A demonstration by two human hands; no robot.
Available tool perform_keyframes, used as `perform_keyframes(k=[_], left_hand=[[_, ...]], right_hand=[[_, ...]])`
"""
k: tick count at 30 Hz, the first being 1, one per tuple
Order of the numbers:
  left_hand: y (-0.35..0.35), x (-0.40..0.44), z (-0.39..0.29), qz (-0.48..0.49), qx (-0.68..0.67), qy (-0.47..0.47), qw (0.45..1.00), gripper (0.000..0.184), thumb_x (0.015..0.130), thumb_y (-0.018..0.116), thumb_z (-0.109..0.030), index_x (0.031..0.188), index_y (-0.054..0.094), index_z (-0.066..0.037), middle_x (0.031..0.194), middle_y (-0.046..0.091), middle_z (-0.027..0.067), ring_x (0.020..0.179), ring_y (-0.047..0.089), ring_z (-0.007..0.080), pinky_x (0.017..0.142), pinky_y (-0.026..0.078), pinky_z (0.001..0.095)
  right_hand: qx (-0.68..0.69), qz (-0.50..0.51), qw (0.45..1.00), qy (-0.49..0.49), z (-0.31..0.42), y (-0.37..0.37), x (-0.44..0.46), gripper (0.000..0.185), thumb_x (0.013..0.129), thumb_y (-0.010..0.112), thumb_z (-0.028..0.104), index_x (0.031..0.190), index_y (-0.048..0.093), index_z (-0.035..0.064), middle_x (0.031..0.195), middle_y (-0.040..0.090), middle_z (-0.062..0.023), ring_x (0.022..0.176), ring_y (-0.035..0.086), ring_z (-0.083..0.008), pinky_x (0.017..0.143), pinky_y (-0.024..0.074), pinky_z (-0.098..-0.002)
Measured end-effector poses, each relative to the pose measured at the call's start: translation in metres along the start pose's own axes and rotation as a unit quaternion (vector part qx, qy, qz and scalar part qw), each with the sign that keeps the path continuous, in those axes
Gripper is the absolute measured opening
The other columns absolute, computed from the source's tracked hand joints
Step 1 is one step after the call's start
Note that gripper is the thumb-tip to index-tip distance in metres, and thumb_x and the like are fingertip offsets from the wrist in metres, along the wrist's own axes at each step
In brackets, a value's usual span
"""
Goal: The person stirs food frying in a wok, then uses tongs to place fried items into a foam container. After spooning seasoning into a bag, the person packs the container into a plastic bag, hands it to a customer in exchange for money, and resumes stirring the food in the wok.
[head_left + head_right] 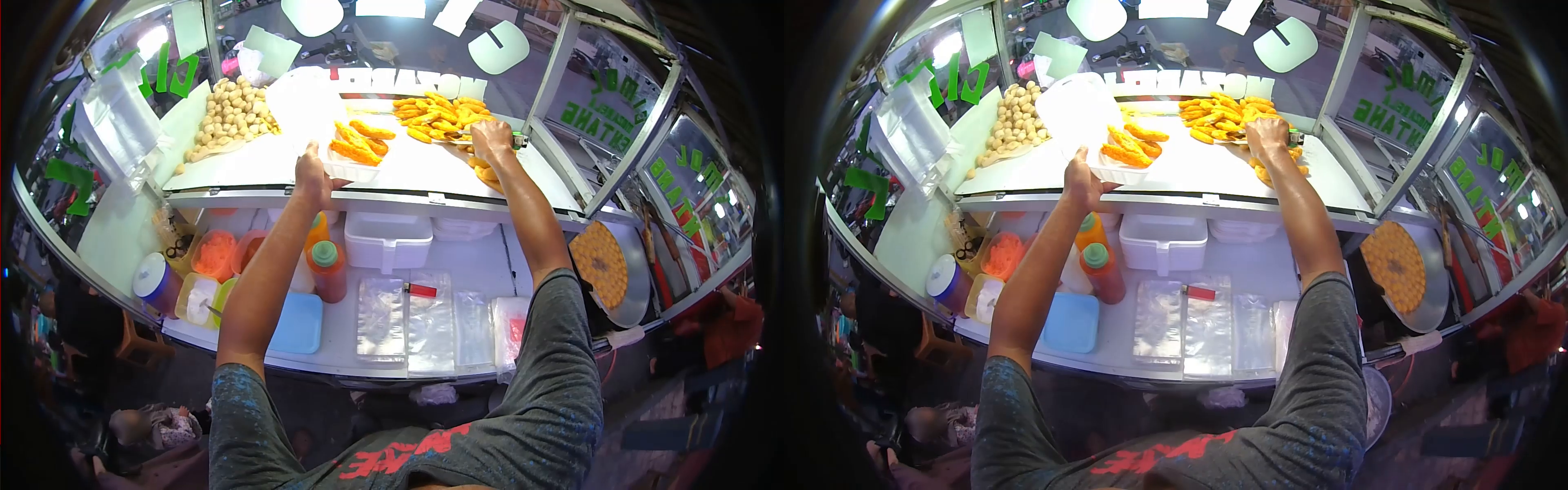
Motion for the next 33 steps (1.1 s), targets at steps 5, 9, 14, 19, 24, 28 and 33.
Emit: perform_keyframes(k=[5, 9, 14, 19, 24, 28, 33], left_hand=[[0.009, 0.0, 0.007, -0.019, 0.038, -0.013, 0.999, 0.054, 0.098, 0.022, -0.036, 0.134, 0.029, 0.004, 0.128, 0.047, 0.0216, 0.114, 0.054, 0.0338, 0.089, 0.049, 0.0509], [0.02, 0.001, 0.016, 0.0, 0.041, -0.001, 0.999, 0.053, 0.098, 0.023, -0.036, 0.132, 0.03, 0.004, 0.127, 0.048, 0.0218, 0.111, 0.056, 0.0335, 0.086, 0.052, 0.0505], [0.029, 0.0, 0.022, -0.011, 0.052, 0.003, 0.999, 0.052, 0.098, 0.023, -0.035, 0.132, 0.03, 0.004, 0.127, 0.047, 0.0225, 0.11, 0.056, 0.0348, 0.085, 0.052, 0.0527], [0.032, 0.005, 0.029, -0.015, 0.061, 0.002, 0.998, 0.053, 0.098, 0.023, -0.035, 0.133, 0.028, 0.004, 0.128, 0.046, 0.0228, 0.112, 0.055, 0.0357, 0.086, 0.05, 0.054], [0.035, 0.012, 0.043, -0.016, 0.041, -0.006, 0.999, 0.05, 0.097, 0.028, -0.037, 0.131, 0.031, -0.001, 0.126, 0.049, 0.0192, 0.107, 0.059, 0.0347, 0.08, 0.052, 0.0548], [0.058, 0.007, 0.047, 0.072, -0.031, -0.014, 0.997, 0.054, 0.098, 0.025, -0.037, 0.134, 0.029, 0.002, 0.129, 0.047, 0.0201, 0.114, 0.053, 0.0356, 0.088, 0.048, 0.0549], [0.079, -0.018, 0.045, 0.108, -0.028, -0.021, 0.994, 0.059, 0.098, 0.019, -0.039, 0.137, 0.025, 0.004, 0.136, 0.04, 0.0216, 0.122, 0.046, 0.037, 0.099, 0.039, 0.0563]], right_hand=[[0.028, 0.031, 0.999, 0.024, -0.02, -0.004, -0.003, 0.023, 0.071, 0.063, 0.008, 0.093, 0.07, 0.0087, 0.092, 0.069, -0.0131, 0.086, 0.068, -0.0269, 0.073, 0.0548, -0.0383], [0.055, 0.031, 0.997, 0.036, -0.029, -0.013, -0.009, 0.03, 0.072, 0.062, 0.006, 0.098, 0.07, 0.0171, 0.095, 0.069, -0.0095, 0.091, 0.067, -0.0267, 0.079, 0.0539, -0.0381], [0.081, 0.054, 0.994, 0.045, -0.037, -0.031, -0.02, 0.044, 0.072, 0.061, 0.005, 0.111, 0.066, 0.0248, 0.104, 0.067, -0.0085, 0.095, 0.066, -0.0242, 0.084, 0.0525, -0.0377], [0.141, 0.009, 0.989, 0.043, -0.051, -0.07, -0.04, 0.049, 0.073, 0.065, 0.01, 0.118, 0.062, 0.029, 0.117, 0.063, -0.0065, 0.097, 0.065, -0.0218, 0.09, 0.0504, -0.0375], [0.298, 0.075, 0.944, -0.117, -0.053, -0.116, -0.039, 0.054, 0.062, 0.077, 0.013, 0.115, 0.065, 0.0115, 0.098, 0.07, -0.0108, 0.081, 0.064, -0.0187, 0.074, 0.0514, -0.0304], [0.306, 0.077, 0.936, -0.155, -0.046, -0.136, -0.05, 0.057, 0.062, 0.076, 0.015, 0.117, 0.063, 0.0064, 0.103, 0.068, -0.0122, 0.085, 0.063, -0.02, 0.077, 0.0498, -0.0293], [0.355, 0.064, 0.921, -0.144, -0.126, -0.132, -0.077, 0.061, 0.061, 0.075, 0.022, 0.119, 0.061, 0.0065, 0.105, 0.067, -0.0127, 0.091, 0.063, -0.0203, 0.083, 0.0485, -0.0311]])
Point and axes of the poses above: each hand's wrist, its own x-axis towards the middle knuckle, its own y-axis out of the palm, z = x × y, the point moved 6 cm from there along x, towards the middle knuckle
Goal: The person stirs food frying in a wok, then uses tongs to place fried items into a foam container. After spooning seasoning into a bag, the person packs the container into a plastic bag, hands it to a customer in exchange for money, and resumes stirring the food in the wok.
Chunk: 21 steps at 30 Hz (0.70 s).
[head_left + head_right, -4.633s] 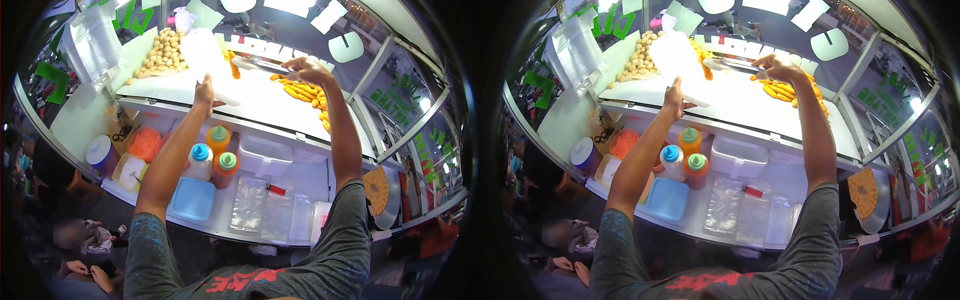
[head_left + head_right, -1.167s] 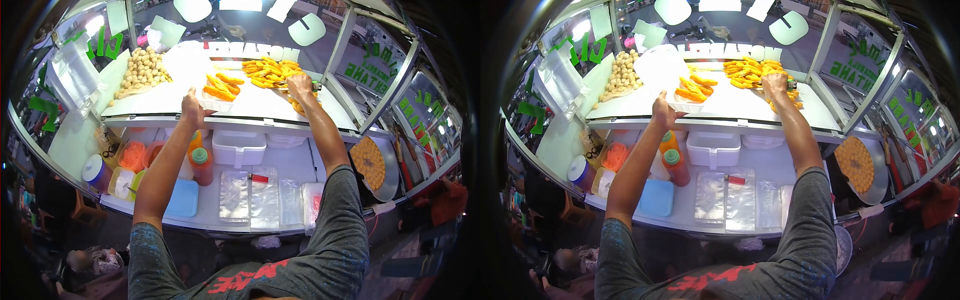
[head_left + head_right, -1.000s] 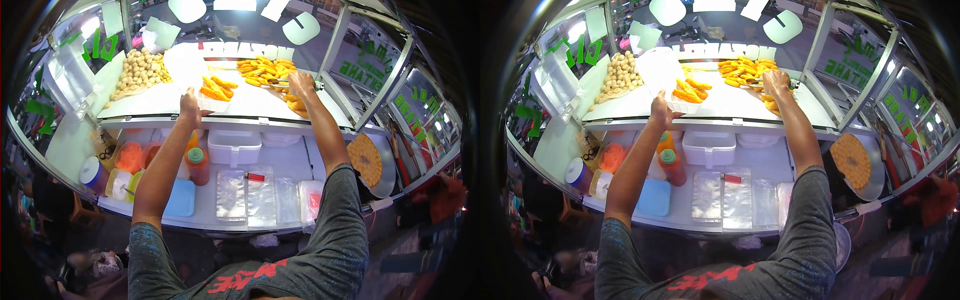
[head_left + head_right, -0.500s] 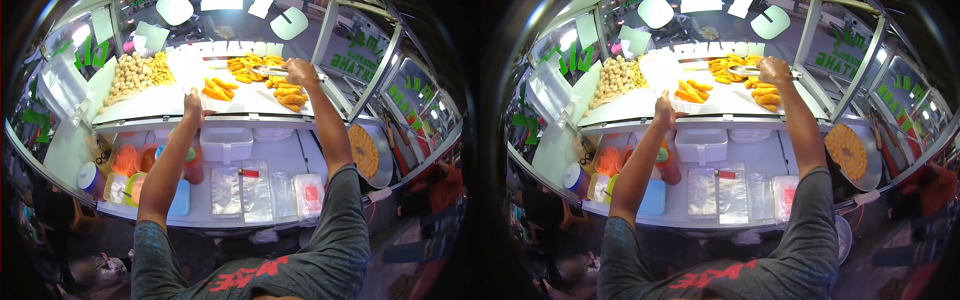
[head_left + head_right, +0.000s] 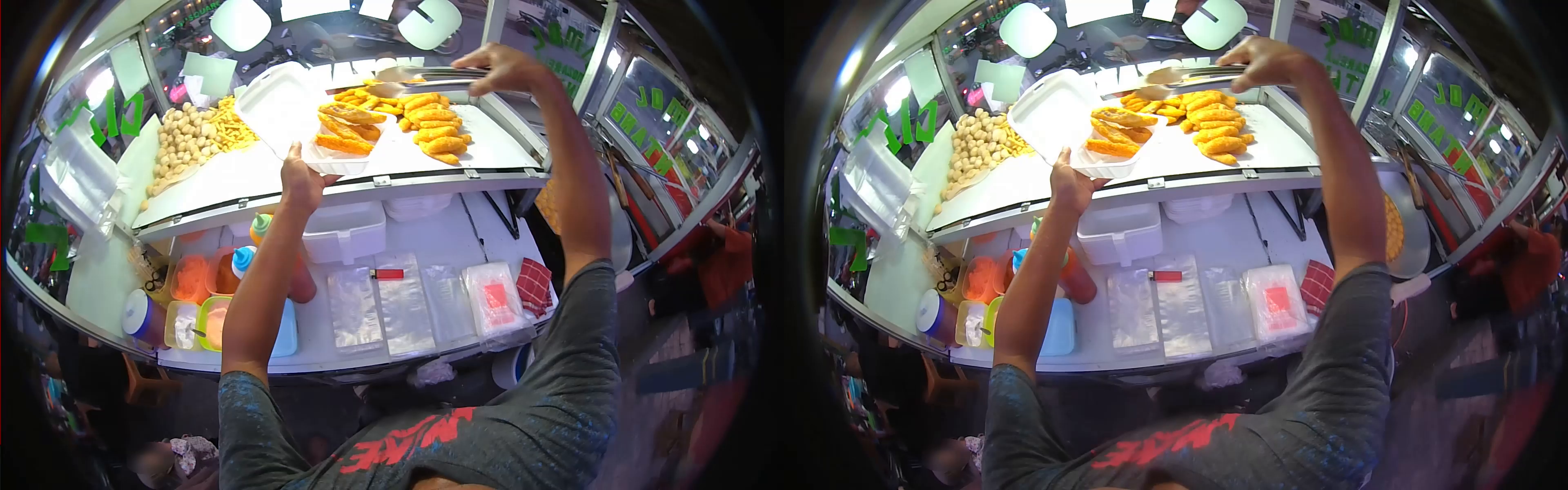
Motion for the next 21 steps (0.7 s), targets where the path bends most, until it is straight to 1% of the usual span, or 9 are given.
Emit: perform_keyframes(k=[1, 4, 6, 7, 9, 12, 16, 19, 21], left_hand=[[0.006, -0.008, -0.004, 0.003, 0.015, 0.004, 1.0, 0.06, 0.098, 0.018, -0.039, 0.138, 0.024, 0.005, 0.139, 0.038, 0.0219, 0.124, 0.044, 0.0375, 0.1, 0.038, 0.0564], [0.012, -0.015, -0.001, 0.004, 0.004, 0.009, 1.0, 0.059, 0.098, 0.019, -0.04, 0.138, 0.025, 0.004, 0.138, 0.039, 0.0217, 0.123, 0.046, 0.0373, 0.098, 0.039, 0.0573], [0.017, -0.018, 0.005, -0.001, -0.011, 0.011, 1.0, 0.059, 0.098, 0.02, -0.04, 0.138, 0.025, 0.003, 0.138, 0.039, 0.0216, 0.123, 0.046, 0.037, 0.098, 0.039, 0.0572], [0.019, -0.02, 0.009, -0.006, -0.02, 0.012, 1.0, 0.059, 0.098, 0.02, -0.04, 0.138, 0.026, 0.003, 0.138, 0.039, 0.0215, 0.123, 0.046, 0.0368, 0.098, 0.04, 0.0571], [0.021, -0.025, 0.017, -0.019, -0.024, 0.012, 0.999, 0.059, 0.098, 0.02, -0.041, 0.138, 0.026, 0.002, 0.138, 0.039, 0.0214, 0.123, 0.046, 0.0366, 0.097, 0.04, 0.0567], [0.017, -0.028, 0.028, -0.045, -0.03, 0.014, 0.998, 0.059, 0.097, 0.024, -0.043, 0.135, 0.032, 0.001, 0.133, 0.045, 0.0185, 0.116, 0.052, 0.0333, 0.093, 0.045, 0.0531], [0.006, -0.023, 0.042, -0.047, -0.043, 0.026, 0.998, 0.059, 0.097, 0.024, -0.044, 0.134, 0.033, 0.001, 0.13, 0.047, 0.018, 0.114, 0.054, 0.0328, 0.091, 0.046, 0.053], [0.002, -0.022, 0.047, -0.061, -0.047, 0.036, 0.996, 0.059, 0.097, 0.025, -0.044, 0.133, 0.034, 0.001, 0.128, 0.048, 0.018, 0.112, 0.055, 0.033, 0.088, 0.049, 0.0523], [0.001, -0.022, 0.048, -0.071, -0.056, 0.04, 0.995, 0.058, 0.097, 0.026, -0.044, 0.133, 0.034, 0.001, 0.127, 0.049, 0.0181, 0.111, 0.055, 0.0332, 0.086, 0.05, 0.0519]], right_hand=[[-0.01, 0.011, 1.0, 0.007, -0.007, -0.004, -0.015, 0.057, 0.063, 0.073, 0.022, 0.118, 0.063, 0.011, 0.102, 0.068, -0.0115, 0.091, 0.063, -0.0211, 0.08, 0.0497, -0.0333], [-0.305, -0.056, 0.949, 0.06, -0.001, 0.008, -0.072, 0.055, 0.062, 0.072, 0.022, 0.116, 0.063, 0.0123, 0.097, 0.068, -0.0101, 0.091, 0.064, -0.0219, 0.081, 0.0514, -0.0349], [-0.379, 0.048, 0.91, 0.16, -0.002, 0.037, -0.079, 0.04, 0.065, 0.068, 0.017, 0.104, 0.065, 0.0133, 0.096, 0.067, -0.0098, 0.091, 0.065, -0.024, 0.077, 0.0533, -0.0388], [-0.387, 0.018, 0.911, 0.145, -0.016, 0.056, -0.077, 0.03, 0.067, 0.065, 0.014, 0.096, 0.068, 0.0112, 0.094, 0.068, -0.0097, 0.09, 0.066, -0.0245, 0.075, 0.0537, -0.0379], [-0.401, 0.081, 0.892, 0.194, -0.015, 0.078, -0.074, 0.045, 0.065, 0.064, 0.011, 0.11, 0.062, 0.0123, 0.104, 0.065, -0.0085, 0.098, 0.063, -0.0242, 0.077, 0.0529, -0.0352], [-0.391, 0.021, 0.905, 0.166, -0.004, 0.088, -0.075, 0.032, 0.066, 0.064, 0.009, 0.097, 0.066, 0.009, 0.098, 0.067, -0.0114, 0.092, 0.065, -0.025, 0.074, 0.0538, -0.0351], [-0.395, -0.001, 0.907, 0.147, 0.005, 0.102, -0.065, 0.012, 0.068, 0.064, 0.011, 0.078, 0.07, 0.0073, 0.084, 0.069, -0.0103, 0.079, 0.068, -0.0252, 0.067, 0.0544, -0.0353], [-0.419, 0.011, 0.896, 0.145, 0.007, 0.106, -0.065, 0.016, 0.075, 0.062, 0.013, 0.088, 0.071, 0.011, 0.09, 0.07, -0.0082, 0.087, 0.068, -0.0205, 0.073, 0.054, -0.0337], [-0.402, -0.009, 0.904, 0.146, 0.006, 0.098, -0.07, 0.017, 0.075, 0.061, 0.012, 0.088, 0.071, 0.0096, 0.09, 0.07, -0.0087, 0.088, 0.068, -0.0217, 0.074, 0.0541, -0.0351]])
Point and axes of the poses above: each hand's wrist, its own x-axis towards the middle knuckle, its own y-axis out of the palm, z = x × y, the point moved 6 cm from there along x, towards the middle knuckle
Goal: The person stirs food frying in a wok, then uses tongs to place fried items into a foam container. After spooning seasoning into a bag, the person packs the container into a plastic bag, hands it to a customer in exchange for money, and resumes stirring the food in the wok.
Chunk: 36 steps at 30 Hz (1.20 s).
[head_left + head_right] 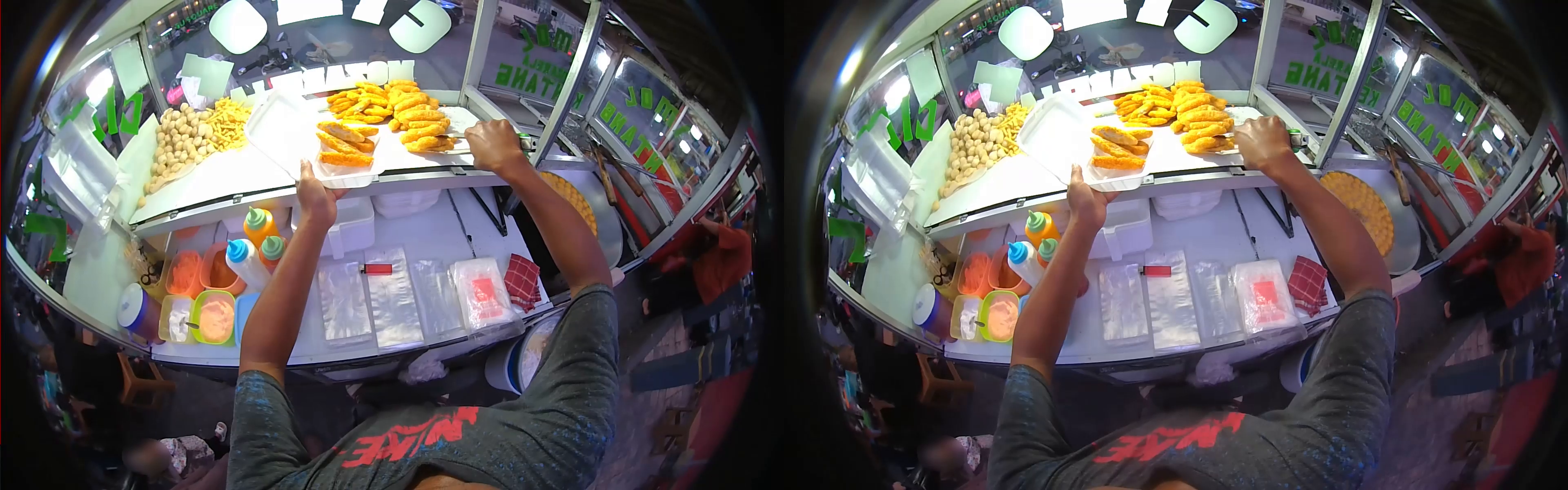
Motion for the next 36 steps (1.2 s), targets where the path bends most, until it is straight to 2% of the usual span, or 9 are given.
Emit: perform_keyframes(k=[3, 12, 15, 18, 24, 27, 31, 34, 36], left_hand=[[0.002, 0.0, 0.002, 0.001, 0.036, -0.011, 0.999, 0.063, 0.098, 0.019, -0.046, 0.139, 0.027, 0.001, 0.137, 0.04, 0.0184, 0.123, 0.045, 0.0349, 0.098, 0.04, 0.055], [-0.009, 0.007, 0.007, 0.034, -0.004, -0.004, 0.999, 0.063, 0.098, 0.018, -0.047, 0.14, 0.026, 0.0, 0.14, 0.037, 0.0178, 0.126, 0.042, 0.0347, 0.1, 0.037, 0.0556], [-0.011, 0.007, 0.006, 0.04, -0.008, 0.006, 0.999, 0.063, 0.098, 0.017, -0.047, 0.14, 0.025, 0.0, 0.14, 0.038, 0.0178, 0.126, 0.042, 0.0348, 0.1, 0.037, 0.0553], [-0.015, 0.01, 0.007, 0.021, -0.013, 0.021, 0.999, 0.06, 0.098, 0.022, -0.047, 0.133, 0.035, 0.0, 0.129, 0.049, 0.0156, 0.111, 0.056, 0.0307, 0.084, 0.051, 0.0486], [-0.017, 0.017, 0.01, 0.026, -0.023, 0.032, 0.999, 0.057, 0.098, 0.026, -0.044, 0.133, 0.034, 0.0, 0.125, 0.051, 0.0185, 0.104, 0.06, 0.0297, 0.08, 0.054, 0.047], [-0.019, 0.023, 0.013, -0.005, 0.03, 0.025, 0.999, 0.061, 0.098, 0.023, -0.047, 0.135, 0.032, 0.0, 0.131, 0.046, 0.0189, 0.115, 0.053, 0.0322, 0.092, 0.047, 0.0508], [-0.014, 0.027, 0.016, -0.051, 0.054, 0.024, 0.997, 0.062, 0.097, 0.025, -0.05, 0.134, 0.033, -0.001, 0.125, 0.051, 0.0167, 0.11, 0.057, 0.0301, 0.086, 0.05, 0.05], [-0.015, 0.038, 0.022, -0.026, 0.012, 0.045, 0.999, 0.052, 0.098, 0.03, -0.042, 0.134, 0.031, -0.004, 0.115, 0.054, 0.0158, 0.089, 0.065, 0.0275, 0.059, 0.06, 0.0393], [-0.014, 0.038, 0.027, 0.005, -0.021, 0.045, 0.999, 0.053, 0.098, 0.028, -0.044, 0.134, 0.03, -0.005, 0.119, 0.052, 0.0162, 0.097, 0.063, 0.0289, 0.067, 0.059, 0.0438]], right_hand=[[0.023, -0.009, 1.0, 0.014, -0.019, 0.003, 0.006, 0.018, 0.07, 0.062, 0.01, 0.086, 0.071, 0.0084, 0.088, 0.07, -0.0109, 0.086, 0.068, -0.0244, 0.072, 0.0547, -0.0368], [0.026, 0.006, 1.0, -0.016, -0.017, 0.013, 0.009, 0.023, 0.067, 0.061, 0.01, 0.089, 0.07, 0.0093, 0.088, 0.069, -0.0108, 0.084, 0.068, -0.0257, 0.071, 0.0547, -0.0363], [0.023, 0.007, 1.0, -0.02, -0.015, 0.011, 0.007, 0.025, 0.068, 0.061, 0.01, 0.092, 0.069, 0.01, 0.091, 0.069, -0.0102, 0.085, 0.068, -0.0253, 0.072, 0.0546, -0.0359], [0.024, 0.012, 1.0, -0.015, -0.018, 0.007, 0.008, 0.027, 0.068, 0.061, 0.011, 0.094, 0.068, 0.0122, 0.095, 0.068, -0.0092, 0.089, 0.067, -0.0247, 0.075, 0.0541, -0.0366], [0.1, -0.013, 0.995, 0.017, -0.046, -0.017, 0.006, 0.044, 0.067, 0.063, 0.015, 0.11, 0.067, 0.0222, 0.108, 0.066, -0.0067, 0.101, 0.062, -0.023, 0.087, 0.0498, -0.0378], [0.125, -0.01, 0.992, -0.001, -0.056, -0.031, 0.012, 0.055, 0.064, 0.066, 0.019, 0.118, 0.063, 0.027, 0.114, 0.065, -0.0049, 0.1, 0.062, -0.0213, 0.088, 0.0493, -0.0347], [0.282, 0.015, 0.958, -0.057, -0.062, -0.049, 0.027, 0.052, 0.062, 0.072, 0.02, 0.114, 0.067, 0.0164, 0.101, 0.069, -0.0084, 0.088, 0.065, -0.0193, 0.081, 0.0513, -0.0303], [0.413, 0.082, 0.898, -0.125, -0.05, -0.061, 0.035, 0.053, 0.062, 0.074, 0.019, 0.114, 0.066, 0.011, 0.094, 0.07, -0.01, 0.08, 0.065, -0.0189, 0.074, 0.051, -0.0286], [0.398, 0.124, 0.895, -0.158, -0.032, -0.071, 0.04, 0.055, 0.062, 0.075, 0.017, 0.114, 0.065, 0.0081, 0.089, 0.07, -0.01, 0.074, 0.064, -0.018, 0.07, 0.0494, -0.0283]])
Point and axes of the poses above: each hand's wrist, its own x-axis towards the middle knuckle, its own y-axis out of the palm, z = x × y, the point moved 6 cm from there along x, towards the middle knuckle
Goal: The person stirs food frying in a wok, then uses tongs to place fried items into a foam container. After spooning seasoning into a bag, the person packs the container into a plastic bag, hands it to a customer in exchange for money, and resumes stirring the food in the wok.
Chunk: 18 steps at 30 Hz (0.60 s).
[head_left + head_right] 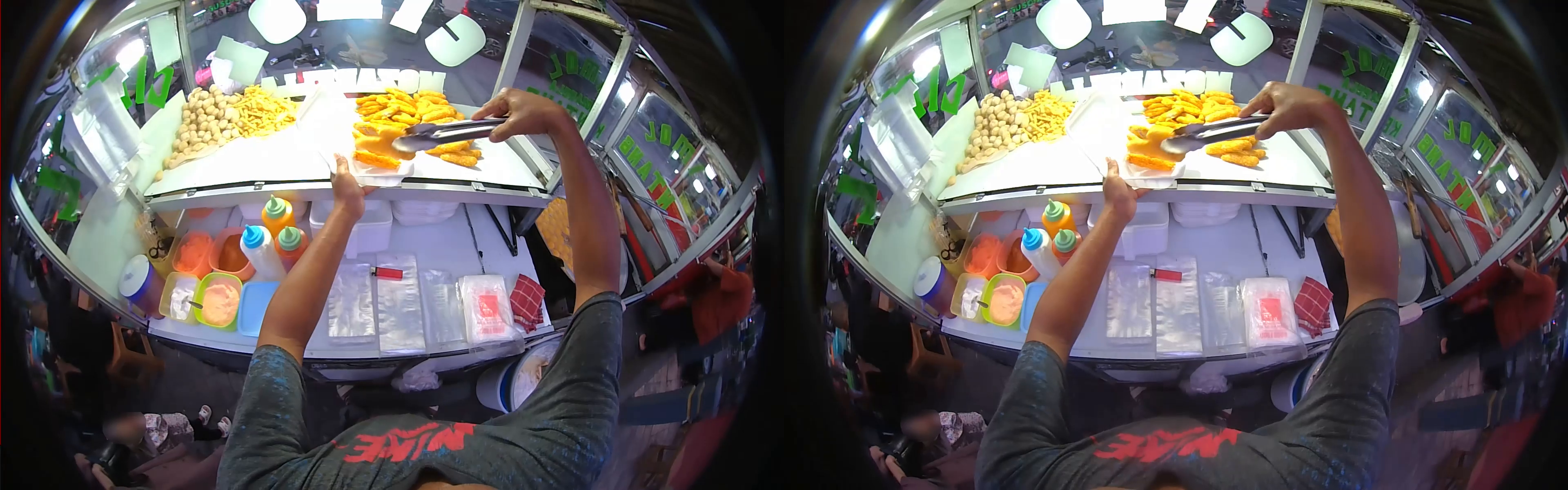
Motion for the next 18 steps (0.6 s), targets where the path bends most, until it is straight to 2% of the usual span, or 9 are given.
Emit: perform_keyframes(k=[2, 3, 6, 11, 14, 17, 18], left_hand=[[0.005, -0.008, -0.001, 0.035, -0.025, -0.004, 0.999, 0.055, 0.098, 0.028, -0.045, 0.135, 0.03, -0.005, 0.122, 0.051, 0.0166, 0.102, 0.061, 0.0298, 0.072, 0.058, 0.0472], [0.015, -0.023, -0.008, 0.022, -0.004, -0.034, 0.999, 0.063, 0.097, 0.019, -0.053, 0.136, 0.033, -0.006, 0.13, 0.049, 0.0132, 0.117, 0.052, 0.0304, 0.092, 0.046, 0.0524], [0.016, -0.037, -0.015, 0.06, -0.005, -0.046, 0.997, 0.063, 0.097, 0.017, -0.053, 0.136, 0.033, -0.005, 0.131, 0.048, 0.0138, 0.12, 0.049, 0.0302, 0.096, 0.042, 0.0526], [0.004, -0.045, -0.022, 0.071, -0.052, -0.043, 0.995, 0.061, 0.098, 0.017, -0.047, 0.137, 0.031, -0.002, 0.132, 0.047, 0.0159, 0.117, 0.051, 0.0321, 0.097, 0.042, 0.0511], [0.001, -0.045, -0.024, 0.058, -0.036, -0.04, 0.997, 0.06, 0.099, 0.018, -0.044, 0.138, 0.03, -0.001, 0.133, 0.046, 0.0162, 0.117, 0.051, 0.0316, 0.097, 0.042, 0.0508], [0.004, -0.055, -0.028, 0.086, -0.036, -0.047, 0.995, 0.061, 0.099, 0.018, -0.047, 0.138, 0.03, -0.001, 0.132, 0.046, 0.0165, 0.117, 0.052, 0.0313, 0.096, 0.043, 0.0496], [0.006, -0.058, -0.031, 0.098, -0.032, -0.042, 0.994, 0.063, 0.099, 0.018, -0.048, 0.138, 0.029, -0.001, 0.132, 0.046, 0.0165, 0.117, 0.052, 0.0314, 0.096, 0.043, 0.049]], right_hand=[[-0.026, 0.038, 0.999, -0.008, 0.02, 0.008, 0.009, 0.057, 0.061, 0.075, 0.014, 0.116, 0.064, 0.0053, 0.092, 0.07, -0.0107, 0.075, 0.064, -0.0166, 0.073, 0.0492, -0.0282], [-0.04, 0.02, 0.999, -0.008, 0.024, 0.013, 0.014, 0.059, 0.061, 0.077, 0.017, 0.117, 0.063, 0.0058, 0.093, 0.069, -0.01, 0.079, 0.063, -0.017, 0.073, 0.0484, -0.0282], [-0.047, 0.02, 0.999, -0.005, 0.022, 0.018, 0.023, 0.059, 0.06, 0.075, 0.026, 0.117, 0.065, 0.0129, 0.098, 0.068, -0.0088, 0.081, 0.062, -0.0168, 0.069, 0.0473, -0.0287], [-0.003, 0.042, 0.999, -0.015, 0.009, 0.023, 0.021, 0.06, 0.059, 0.076, 0.027, 0.116, 0.065, 0.0126, 0.086, 0.069, -0.008, 0.072, 0.06, -0.0176, 0.065, 0.0454, -0.029], [0.068, 0.04, 0.996, -0.049, 0.013, 0.032, 0.019, 0.06, 0.059, 0.077, 0.026, 0.117, 0.065, 0.0123, 0.091, 0.069, -0.009, 0.075, 0.061, -0.0185, 0.07, 0.0467, -0.0305], [0.134, -0.023, 0.989, -0.054, 0.008, 0.017, 0.014, 0.06, 0.06, 0.077, 0.025, 0.117, 0.064, 0.0109, 0.097, 0.068, -0.0105, 0.083, 0.062, -0.0202, 0.075, 0.0477, -0.0316], [0.078, -0.046, 0.994, -0.056, 0.01, 0.015, 0.016, 0.059, 0.061, 0.077, 0.025, 0.117, 0.064, 0.0114, 0.099, 0.068, -0.011, 0.085, 0.062, -0.0207, 0.076, 0.0479, -0.0318]])
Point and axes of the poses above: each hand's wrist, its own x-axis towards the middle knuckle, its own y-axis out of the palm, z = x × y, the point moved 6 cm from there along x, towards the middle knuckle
